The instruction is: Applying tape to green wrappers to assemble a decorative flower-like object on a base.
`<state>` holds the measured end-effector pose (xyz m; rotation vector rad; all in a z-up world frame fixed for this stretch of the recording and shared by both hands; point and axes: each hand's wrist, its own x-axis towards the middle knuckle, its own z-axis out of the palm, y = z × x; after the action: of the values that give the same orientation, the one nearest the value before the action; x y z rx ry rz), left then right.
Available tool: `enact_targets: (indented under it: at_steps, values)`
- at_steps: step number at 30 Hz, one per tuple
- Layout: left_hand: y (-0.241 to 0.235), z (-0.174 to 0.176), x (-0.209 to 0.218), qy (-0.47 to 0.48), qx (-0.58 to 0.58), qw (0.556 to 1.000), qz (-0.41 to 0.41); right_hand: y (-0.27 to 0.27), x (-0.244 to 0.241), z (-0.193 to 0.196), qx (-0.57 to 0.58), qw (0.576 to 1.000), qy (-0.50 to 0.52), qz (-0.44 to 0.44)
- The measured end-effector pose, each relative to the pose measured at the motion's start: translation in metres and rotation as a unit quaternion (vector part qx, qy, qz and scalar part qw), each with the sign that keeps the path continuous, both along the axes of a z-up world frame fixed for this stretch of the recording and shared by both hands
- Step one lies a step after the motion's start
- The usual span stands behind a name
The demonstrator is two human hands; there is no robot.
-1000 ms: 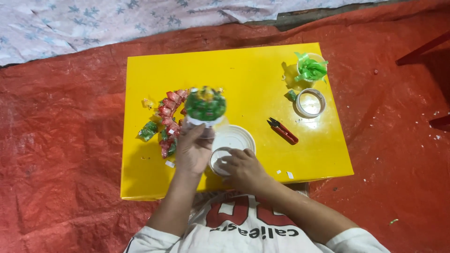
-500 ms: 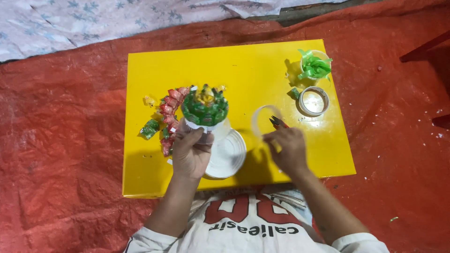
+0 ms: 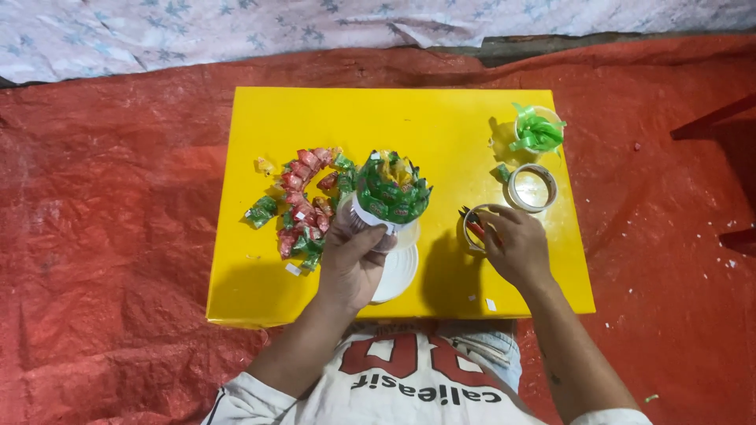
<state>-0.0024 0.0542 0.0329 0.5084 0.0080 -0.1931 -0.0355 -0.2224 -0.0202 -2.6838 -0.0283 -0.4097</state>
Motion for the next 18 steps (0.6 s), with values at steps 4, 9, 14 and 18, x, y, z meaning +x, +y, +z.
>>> enact_targets:
  at_steps: [4,9,14,18]
  values:
    - [0.000,-0.022,-0.003,-0.008,0.018,1.000,0.007,0.037,0.002,0.083,0.117,0.984,-0.115,0.065]
    - [-0.001,0.027,-0.014,-0.005,-0.020,0.999,-0.040,0.071,0.021,0.117,0.222,0.924,-0.136,0.281]
    - [-0.003,0.046,-0.019,-0.014,0.006,1.000,-0.006,0.090,0.020,0.093,0.319,0.894,-0.109,0.294]
    - [-0.011,0.043,-0.030,-0.049,0.067,0.995,0.054,0.098,0.014,0.068,0.393,0.867,-0.140,0.273]
